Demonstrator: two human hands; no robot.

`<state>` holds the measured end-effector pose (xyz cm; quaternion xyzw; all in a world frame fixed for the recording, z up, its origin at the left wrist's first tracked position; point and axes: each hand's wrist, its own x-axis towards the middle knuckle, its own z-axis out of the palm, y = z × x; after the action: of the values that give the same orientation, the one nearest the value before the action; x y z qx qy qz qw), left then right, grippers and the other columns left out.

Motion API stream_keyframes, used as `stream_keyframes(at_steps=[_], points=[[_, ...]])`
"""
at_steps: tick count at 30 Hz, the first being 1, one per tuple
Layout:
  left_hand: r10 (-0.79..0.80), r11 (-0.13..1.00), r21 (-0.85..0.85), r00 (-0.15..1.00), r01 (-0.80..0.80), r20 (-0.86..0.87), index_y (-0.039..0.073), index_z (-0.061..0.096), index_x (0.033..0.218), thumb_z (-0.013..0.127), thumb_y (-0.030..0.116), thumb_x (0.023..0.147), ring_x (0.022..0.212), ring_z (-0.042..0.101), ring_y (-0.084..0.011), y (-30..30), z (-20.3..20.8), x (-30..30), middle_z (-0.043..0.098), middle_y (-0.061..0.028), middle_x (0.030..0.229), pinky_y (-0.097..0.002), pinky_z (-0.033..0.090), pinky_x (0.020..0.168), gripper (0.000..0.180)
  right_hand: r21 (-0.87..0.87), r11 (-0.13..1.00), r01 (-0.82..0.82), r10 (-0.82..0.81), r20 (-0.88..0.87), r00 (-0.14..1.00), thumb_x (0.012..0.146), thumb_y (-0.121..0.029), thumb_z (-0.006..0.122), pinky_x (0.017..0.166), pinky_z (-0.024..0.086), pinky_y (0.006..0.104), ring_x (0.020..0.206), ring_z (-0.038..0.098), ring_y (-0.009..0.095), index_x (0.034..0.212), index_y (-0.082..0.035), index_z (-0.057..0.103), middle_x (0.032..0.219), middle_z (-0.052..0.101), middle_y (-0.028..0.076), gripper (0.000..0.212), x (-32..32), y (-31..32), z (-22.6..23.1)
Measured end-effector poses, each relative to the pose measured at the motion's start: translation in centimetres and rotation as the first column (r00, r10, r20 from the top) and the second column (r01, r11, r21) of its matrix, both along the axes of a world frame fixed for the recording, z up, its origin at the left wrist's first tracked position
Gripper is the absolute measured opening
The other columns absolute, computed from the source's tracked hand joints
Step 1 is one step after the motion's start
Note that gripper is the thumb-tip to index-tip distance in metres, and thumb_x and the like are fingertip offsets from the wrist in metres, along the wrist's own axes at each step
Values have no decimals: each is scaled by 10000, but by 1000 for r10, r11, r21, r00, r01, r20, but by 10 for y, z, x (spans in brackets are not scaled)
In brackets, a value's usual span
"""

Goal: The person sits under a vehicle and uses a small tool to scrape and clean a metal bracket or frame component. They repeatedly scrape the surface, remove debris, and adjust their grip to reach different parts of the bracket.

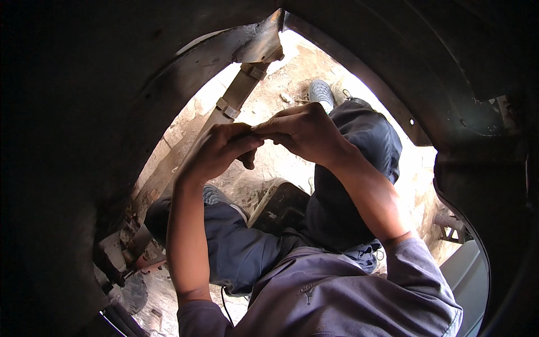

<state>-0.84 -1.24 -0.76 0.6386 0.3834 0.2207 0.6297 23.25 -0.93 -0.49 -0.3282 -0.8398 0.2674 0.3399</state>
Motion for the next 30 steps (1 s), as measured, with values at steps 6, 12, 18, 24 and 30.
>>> stream_keyframes(at_steps=[6, 12, 18, 24, 30], points=[[47, 999, -26, 997, -45, 59, -42, 715, 1000, 688, 245, 997, 660, 653, -150, -2, -9, 5, 668, -84, 752, -324, 535, 635, 288, -197, 980, -35, 47, 56, 997, 844, -101, 852, 791, 625, 309, 867, 786, 184, 1156, -58, 782, 953, 800, 103, 322, 10, 8, 5], [223, 973, -7, 940, -229, 258, -52, 705, 1064, 691, 201, 1000, 693, 668, -158, -1, -9, 10, 684, -90, 794, -322, 544, 665, 261, -683, 719, -128, -178, -359, 916, 914, -115, 821, 899, 597, 283, 1014, 725, 123, 1344, 27, 653, 1109, 774, 97, 484, -2, 3, -1], [373, 917, 0, 856, -399, 359, -62, 702, 1155, 689, 193, 1016, 755, 699, -154, 1, -17, 38, 728, -100, 919, -313, 574, 722, 290, -547, 837, -23, -303, -499, 812, 1002, -139, 725, 792, 567, 245, 945, 685, 83, 1340, -8, 673, 1055, 749, 42, 367, -27, -4, -22], [501, 829, 101, 810, -551, 303, -42, 724, 1135, 679, 289, 1032, 773, 709, -130, 22, -45, 52, 759, -80, 882, -304, 576, 732, 349, -615, 780, 117, -544, -573, 613, 1025, -162, 653, 683, 545, 276, 752, 694, 111, 1198, -17, 739, 876, 762, 59, 242, -53, 12, -52], [561, 794, 368, 816, -483, -141, 13, 757, 1087, 709, 286, 959, 770, 731, -212, 71, -61, 40, 775, -116, 857, -359, 565, 750, 305, -715, 698, 16, -652, -627, 426, 1081, -235, 620, 852, 549, 270, 942, 685, 111, 1297, -9, 712, 1091, 752, 62, 325, -73, 49, -82]])
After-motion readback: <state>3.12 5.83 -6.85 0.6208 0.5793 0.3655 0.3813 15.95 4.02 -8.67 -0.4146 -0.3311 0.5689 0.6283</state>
